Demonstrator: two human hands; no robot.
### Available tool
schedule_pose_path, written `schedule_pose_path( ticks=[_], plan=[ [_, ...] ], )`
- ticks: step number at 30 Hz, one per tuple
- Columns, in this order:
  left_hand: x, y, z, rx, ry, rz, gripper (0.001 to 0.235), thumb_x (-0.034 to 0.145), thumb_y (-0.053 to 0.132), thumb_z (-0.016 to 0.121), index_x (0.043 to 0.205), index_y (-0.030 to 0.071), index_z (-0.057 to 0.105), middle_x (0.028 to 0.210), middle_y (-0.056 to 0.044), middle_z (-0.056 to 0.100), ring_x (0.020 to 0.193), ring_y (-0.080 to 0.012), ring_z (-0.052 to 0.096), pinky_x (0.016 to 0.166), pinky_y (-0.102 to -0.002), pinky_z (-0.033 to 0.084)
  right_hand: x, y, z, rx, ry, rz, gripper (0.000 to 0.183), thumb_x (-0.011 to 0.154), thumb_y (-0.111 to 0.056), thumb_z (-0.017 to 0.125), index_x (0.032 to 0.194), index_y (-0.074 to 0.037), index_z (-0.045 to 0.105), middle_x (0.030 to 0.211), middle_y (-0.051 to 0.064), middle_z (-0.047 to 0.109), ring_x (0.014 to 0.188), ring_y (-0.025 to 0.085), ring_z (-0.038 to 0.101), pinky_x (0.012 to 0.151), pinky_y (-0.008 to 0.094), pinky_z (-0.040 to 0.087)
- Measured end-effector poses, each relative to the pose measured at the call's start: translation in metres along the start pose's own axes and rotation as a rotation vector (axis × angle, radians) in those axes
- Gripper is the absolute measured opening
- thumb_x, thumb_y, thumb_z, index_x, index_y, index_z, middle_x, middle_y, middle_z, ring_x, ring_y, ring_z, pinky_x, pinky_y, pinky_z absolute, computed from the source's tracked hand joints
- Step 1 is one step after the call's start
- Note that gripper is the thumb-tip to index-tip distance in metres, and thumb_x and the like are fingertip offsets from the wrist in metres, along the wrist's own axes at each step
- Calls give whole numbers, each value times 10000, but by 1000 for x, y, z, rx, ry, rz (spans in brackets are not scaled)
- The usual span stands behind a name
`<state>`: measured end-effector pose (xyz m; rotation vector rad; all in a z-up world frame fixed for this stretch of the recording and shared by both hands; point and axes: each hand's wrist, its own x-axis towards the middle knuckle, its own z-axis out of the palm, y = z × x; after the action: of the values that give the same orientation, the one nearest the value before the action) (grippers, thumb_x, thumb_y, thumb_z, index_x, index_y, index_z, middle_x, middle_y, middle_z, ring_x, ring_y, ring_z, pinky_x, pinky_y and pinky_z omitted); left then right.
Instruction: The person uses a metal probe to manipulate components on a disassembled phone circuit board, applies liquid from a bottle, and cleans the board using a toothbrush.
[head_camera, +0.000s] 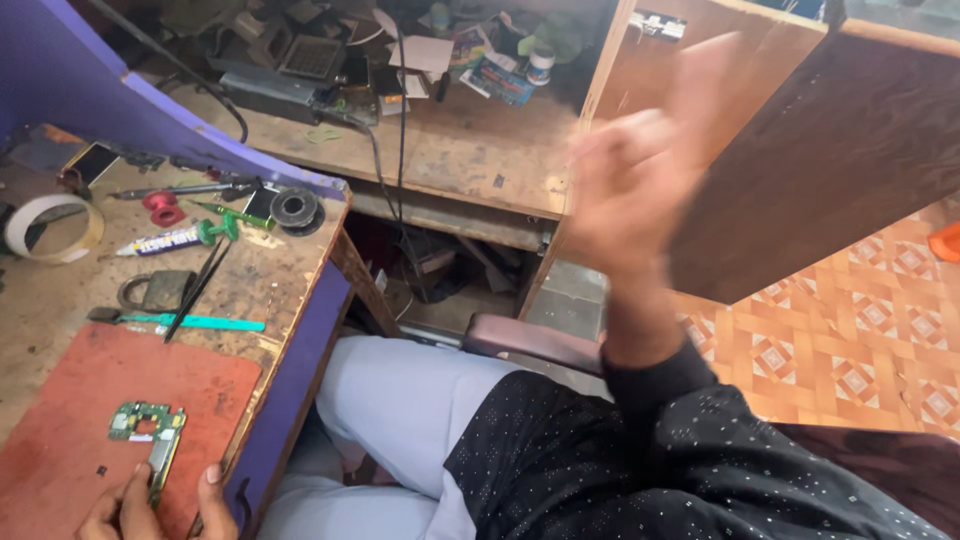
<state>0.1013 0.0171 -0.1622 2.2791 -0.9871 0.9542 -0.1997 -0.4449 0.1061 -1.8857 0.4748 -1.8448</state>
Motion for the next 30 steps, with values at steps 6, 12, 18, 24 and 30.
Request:
schedule_pose_path(
  ticks=[6, 12, 18, 24, 30],
  plan=[
    [15, 8, -11, 20, 16, 64, 537, 933, 404, 793, 1187, -55, 681, 1068, -151, 535, 997, -287, 555, 893, -367, 486, 21, 11, -37, -104, -70, -127, 695, 1090, 43, 614, 1613, -13, 159, 1665, 167, 259, 773, 152, 656, 824, 273, 567],
    [34, 43, -42, 237, 21, 72, 531, 974, 507, 709, 1182, 20, 752, 1078, -127, 596, 1000, -310, 551, 913, -399, 458, -21, 0, 9, -378, -643, 154, 816, 929, -256, 729, 1566, 45, 317, 1003, 164, 668, 687, 275, 708, 666, 370, 572],
    [42, 53, -49, 224, 1, 58, 535, 1021, 539, 676, 1185, 33, 729, 1082, -112, 593, 1019, -288, 530, 906, -385, 449, -49, 20, 40, -645, -1062, 181, 917, 873, -454, 725, 1523, 71, 348, 680, 146, 709, 686, 399, 701, 628, 482, 548],
    [34, 41, -42, 247, 14, 85, 539, 1015, 533, 680, 1182, 23, 734, 1088, -126, 587, 1026, -296, 523, 909, -379, 458, -36, 21, 27, -461, -952, 220, 861, 895, -415, 714, 1529, 53, 366, 734, 103, 739, 645, 325, 722, 604, 444, 557],
    [31, 36, -36, 238, 29, 99, 551, 1008, 529, 686, 1185, 10, 736, 1074, -126, 574, 1028, -295, 520, 900, -373, 469, -16, 36, -6, -420, -601, 115, 1062, 964, -287, 778, 1614, 108, 37, 848, 70, 768, 673, 244, 744, 611, 347, 586]
  ],
)
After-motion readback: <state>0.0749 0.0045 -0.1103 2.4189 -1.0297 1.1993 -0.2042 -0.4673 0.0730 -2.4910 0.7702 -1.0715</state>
